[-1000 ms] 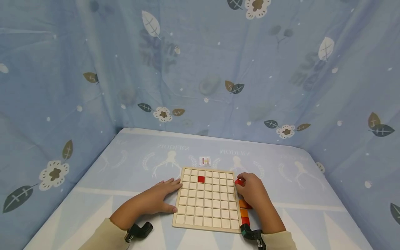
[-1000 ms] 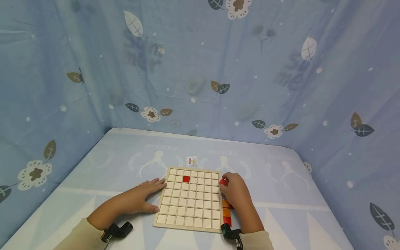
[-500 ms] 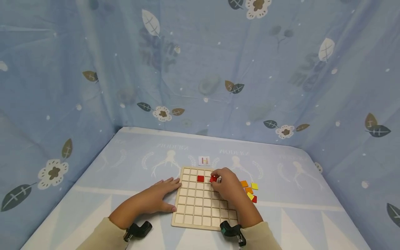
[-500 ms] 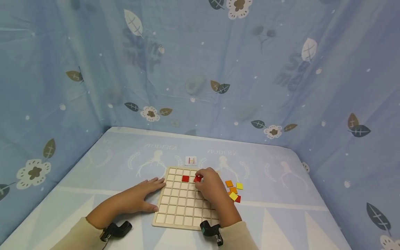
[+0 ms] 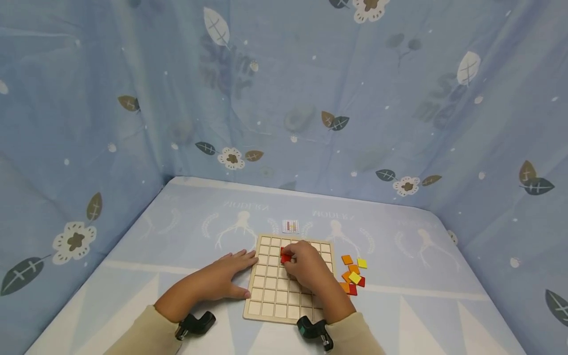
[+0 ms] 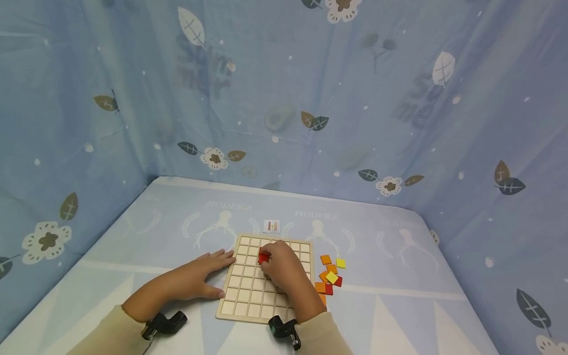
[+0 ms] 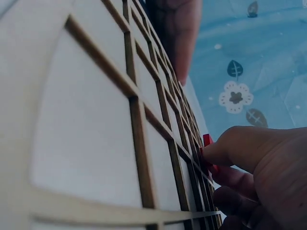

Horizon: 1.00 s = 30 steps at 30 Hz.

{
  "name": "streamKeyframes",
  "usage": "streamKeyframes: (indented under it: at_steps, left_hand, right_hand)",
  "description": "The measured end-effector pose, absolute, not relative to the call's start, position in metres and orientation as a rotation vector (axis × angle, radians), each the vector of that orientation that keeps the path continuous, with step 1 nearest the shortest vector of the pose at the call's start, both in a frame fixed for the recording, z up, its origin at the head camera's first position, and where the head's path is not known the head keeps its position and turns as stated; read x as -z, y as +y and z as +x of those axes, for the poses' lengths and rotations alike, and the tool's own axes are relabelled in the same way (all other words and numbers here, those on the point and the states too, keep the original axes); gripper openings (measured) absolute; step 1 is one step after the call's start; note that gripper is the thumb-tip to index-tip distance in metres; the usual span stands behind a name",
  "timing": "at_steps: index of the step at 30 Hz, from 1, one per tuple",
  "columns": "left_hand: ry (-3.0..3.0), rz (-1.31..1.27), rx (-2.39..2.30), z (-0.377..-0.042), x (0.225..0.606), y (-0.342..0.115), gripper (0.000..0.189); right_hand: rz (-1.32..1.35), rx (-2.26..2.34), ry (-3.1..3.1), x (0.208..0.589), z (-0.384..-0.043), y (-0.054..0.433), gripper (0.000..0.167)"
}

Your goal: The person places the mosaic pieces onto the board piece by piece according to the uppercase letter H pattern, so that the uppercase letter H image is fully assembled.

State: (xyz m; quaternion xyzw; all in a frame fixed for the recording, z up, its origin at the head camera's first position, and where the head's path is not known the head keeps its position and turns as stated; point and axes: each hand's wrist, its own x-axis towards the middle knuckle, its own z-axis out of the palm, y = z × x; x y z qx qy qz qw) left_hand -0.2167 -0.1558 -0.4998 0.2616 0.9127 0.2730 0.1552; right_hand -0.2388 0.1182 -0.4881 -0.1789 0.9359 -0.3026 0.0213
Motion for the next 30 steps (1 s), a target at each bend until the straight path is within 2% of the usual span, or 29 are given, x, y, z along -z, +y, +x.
streamKeyframes:
  at_steps: [14,30]
  left_hand:
    - [2.604,0.737,-0.806,-0.2149,0.4955,-0.1546,0.092]
    - [2.613,0.746,-0.795,-0.2145,0.4959,-0.1546,0.093]
  right_hand:
    - [-0.552,0.881,2.909,0.494,-0.2397,0.1184,0.028]
    - [-0.571,0.883,2.878,0.4966,-0.2392,0.1209,0.024]
